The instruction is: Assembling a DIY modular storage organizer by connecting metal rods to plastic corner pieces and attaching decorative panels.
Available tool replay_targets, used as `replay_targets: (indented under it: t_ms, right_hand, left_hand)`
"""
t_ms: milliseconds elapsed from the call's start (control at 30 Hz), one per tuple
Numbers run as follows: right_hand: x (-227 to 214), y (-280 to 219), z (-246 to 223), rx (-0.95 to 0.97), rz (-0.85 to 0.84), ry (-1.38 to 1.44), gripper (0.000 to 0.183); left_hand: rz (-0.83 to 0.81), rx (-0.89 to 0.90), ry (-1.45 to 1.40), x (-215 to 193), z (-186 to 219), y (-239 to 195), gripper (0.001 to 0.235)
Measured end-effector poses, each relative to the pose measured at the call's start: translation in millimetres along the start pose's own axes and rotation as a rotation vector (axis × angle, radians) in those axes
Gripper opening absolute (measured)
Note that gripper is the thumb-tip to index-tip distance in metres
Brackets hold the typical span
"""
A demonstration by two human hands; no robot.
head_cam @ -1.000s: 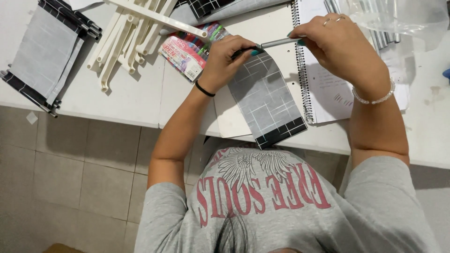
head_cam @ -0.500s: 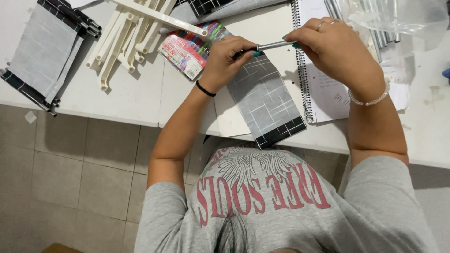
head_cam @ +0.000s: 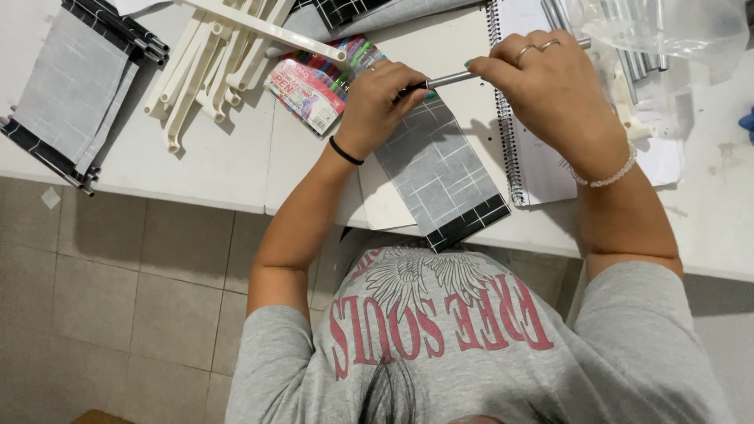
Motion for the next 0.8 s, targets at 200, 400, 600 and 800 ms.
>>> replay_targets:
  t_ms: [200,400,600,800]
  right_hand:
    - [3,2,0,-0.015,-0.015,0.053,0.039]
    - [13,1,-6,-0.036,-0.011,-0.015,0.041]
    - [3,13,-28,-0.057,0.076,-0.028,0.032]
    - [-12,28,11,0.295,0.018,0.552,0.047]
  left_hand:
    - [-0.041,-0.024,0.010,2,-6,-2,0.018]
    - [-0.061,0.006,0.103,4,0,0,0.019]
    - [-0.068,0.041,0.224,17,9,-1,0.022]
    - [0.045,-0.021,0.235,1,10,3,0.021]
Point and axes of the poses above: each hand's wrist, its own y-axis towards the middle knuckle, its own x-axis out of the palm, z = x × y, the point moved 8 cm from there along y, towards the middle knuckle, and after that the axes turned 15 degrees about -y, right-handed, at the moved point
